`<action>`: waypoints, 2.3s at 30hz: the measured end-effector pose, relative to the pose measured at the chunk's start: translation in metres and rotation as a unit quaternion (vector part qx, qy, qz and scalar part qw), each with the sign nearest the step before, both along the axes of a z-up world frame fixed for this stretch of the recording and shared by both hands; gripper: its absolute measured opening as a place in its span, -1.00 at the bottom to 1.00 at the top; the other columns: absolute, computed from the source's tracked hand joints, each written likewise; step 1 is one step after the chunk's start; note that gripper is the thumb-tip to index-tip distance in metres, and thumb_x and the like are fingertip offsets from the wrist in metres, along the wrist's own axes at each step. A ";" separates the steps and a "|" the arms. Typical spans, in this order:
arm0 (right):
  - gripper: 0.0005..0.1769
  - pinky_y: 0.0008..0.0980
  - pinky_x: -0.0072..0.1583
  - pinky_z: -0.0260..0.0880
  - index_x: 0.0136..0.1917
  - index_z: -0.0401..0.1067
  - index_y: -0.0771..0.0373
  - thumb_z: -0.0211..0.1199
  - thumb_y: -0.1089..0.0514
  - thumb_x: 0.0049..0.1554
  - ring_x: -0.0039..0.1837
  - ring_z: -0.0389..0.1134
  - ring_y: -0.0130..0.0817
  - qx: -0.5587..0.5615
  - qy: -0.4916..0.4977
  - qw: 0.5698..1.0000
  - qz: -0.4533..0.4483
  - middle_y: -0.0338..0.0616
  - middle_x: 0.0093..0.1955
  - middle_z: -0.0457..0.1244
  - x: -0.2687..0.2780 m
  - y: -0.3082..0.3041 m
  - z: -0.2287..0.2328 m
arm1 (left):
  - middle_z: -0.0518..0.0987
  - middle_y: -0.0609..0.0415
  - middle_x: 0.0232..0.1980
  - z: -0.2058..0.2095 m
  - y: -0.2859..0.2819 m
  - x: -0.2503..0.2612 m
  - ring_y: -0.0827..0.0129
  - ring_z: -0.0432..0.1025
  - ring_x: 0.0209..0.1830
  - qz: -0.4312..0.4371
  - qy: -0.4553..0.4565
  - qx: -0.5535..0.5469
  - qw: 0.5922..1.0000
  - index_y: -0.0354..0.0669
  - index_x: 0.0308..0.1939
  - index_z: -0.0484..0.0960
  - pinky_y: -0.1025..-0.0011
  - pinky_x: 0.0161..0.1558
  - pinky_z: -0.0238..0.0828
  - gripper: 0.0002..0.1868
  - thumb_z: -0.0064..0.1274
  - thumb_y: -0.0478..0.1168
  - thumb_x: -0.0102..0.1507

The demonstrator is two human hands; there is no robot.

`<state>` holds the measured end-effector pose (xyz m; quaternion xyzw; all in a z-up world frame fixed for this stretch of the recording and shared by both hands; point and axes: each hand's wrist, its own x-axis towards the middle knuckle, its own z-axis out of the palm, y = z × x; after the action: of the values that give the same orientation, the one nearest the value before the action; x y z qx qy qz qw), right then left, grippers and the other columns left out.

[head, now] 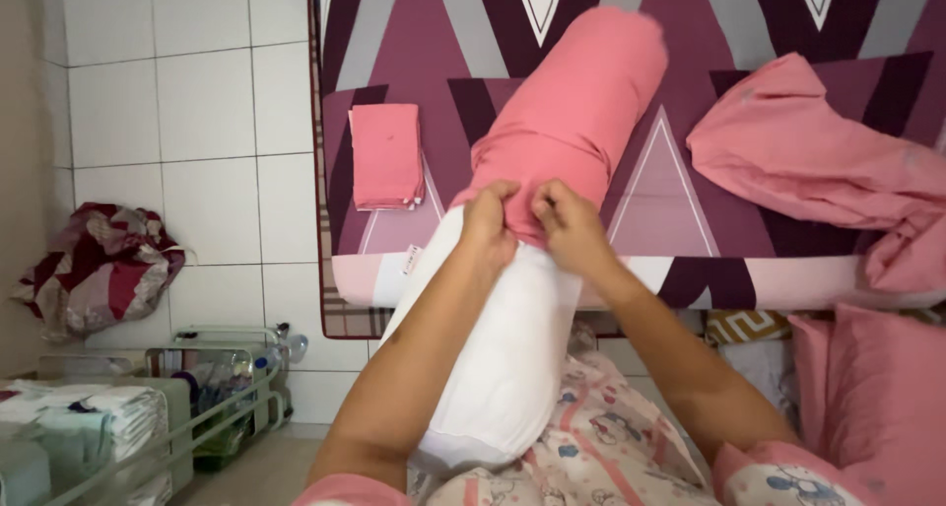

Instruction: The person places a pink pillowcase onto a cylindrical pillow, pulls the fabric over the pillow, and ties the drawstring at each end to secure it. The person then repeats the process with a second pillow.

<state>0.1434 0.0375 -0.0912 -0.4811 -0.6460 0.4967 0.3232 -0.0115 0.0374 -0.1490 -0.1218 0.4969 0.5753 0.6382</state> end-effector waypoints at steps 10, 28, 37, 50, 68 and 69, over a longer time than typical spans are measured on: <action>-0.36 -0.13 0.00 0.32 0.24 0.37 0.10 0.14 -0.42 0.18 -0.02 0.27 -0.30 -0.439 0.042 0.846 -0.300 -0.18 0.01 0.29 0.112 0.131 -0.067 | 0.46 -0.05 -0.23 0.089 -0.018 0.049 0.39 0.36 -0.39 -0.240 0.170 0.050 0.954 -0.56 0.02 0.43 0.39 -0.37 0.32 -0.61 0.10 -0.41 0.15; -0.76 -0.06 -0.12 0.44 0.09 0.49 0.31 0.11 0.19 0.22 -0.08 0.39 -0.10 -0.233 0.105 0.909 -0.329 -0.02 -0.11 0.34 0.172 0.192 -0.134 | 0.34 -0.18 0.38 0.154 -0.044 0.073 0.24 0.28 0.37 -0.284 0.162 0.030 0.944 -0.44 0.46 -0.01 0.33 0.34 0.20 -0.26 0.01 -0.27 0.30; -0.72 0.01 -0.05 0.40 0.13 0.46 0.35 0.11 0.21 0.18 0.02 0.37 0.07 0.007 -0.408 0.895 -0.179 0.16 0.00 0.32 0.212 0.208 -0.087 | 0.44 -0.05 0.40 0.284 -0.108 0.050 0.30 0.35 0.34 -0.506 0.290 0.173 0.794 -0.24 0.56 0.09 0.43 0.35 0.19 -0.29 -0.18 -0.30 0.30; 0.04 0.20 0.52 -0.04 0.55 0.18 0.13 0.16 0.41 -0.25 0.61 -0.09 0.23 0.300 -0.234 0.909 0.172 0.20 0.59 0.01 0.116 0.101 0.075 | 0.60 0.05 -0.36 0.291 -0.155 0.016 0.45 0.45 -0.45 -0.546 0.353 0.196 0.735 -0.28 0.23 0.44 0.40 -0.32 0.45 -0.55 -0.08 -0.37 0.24; -0.77 -0.14 -0.02 0.19 -0.35 0.29 0.25 0.27 0.29 -0.31 -0.16 0.22 -0.06 0.227 -0.024 0.940 0.254 -0.16 -0.33 0.19 0.095 0.013 0.044 | 0.53 -0.02 0.18 0.245 -0.129 -0.008 0.46 0.46 0.13 -0.414 0.295 0.099 0.855 -0.40 0.47 0.14 0.50 0.18 0.34 -0.18 0.16 -0.31 0.19; -0.75 -0.15 -0.04 0.16 -0.37 0.28 0.24 0.27 0.28 -0.36 -0.18 0.21 -0.07 0.241 -0.046 0.935 0.256 -0.14 -0.35 0.16 0.094 0.011 0.049 | 0.56 -0.05 0.12 0.244 -0.115 -0.010 0.41 0.51 0.07 -0.381 0.280 0.049 0.880 -0.34 0.49 0.06 0.47 0.14 0.40 -0.11 0.17 -0.31 0.14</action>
<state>0.2373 0.0486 -0.0424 -0.2295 -0.8617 0.3692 0.2618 -0.0218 -0.0776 0.0951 0.2746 0.6344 0.3212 0.6472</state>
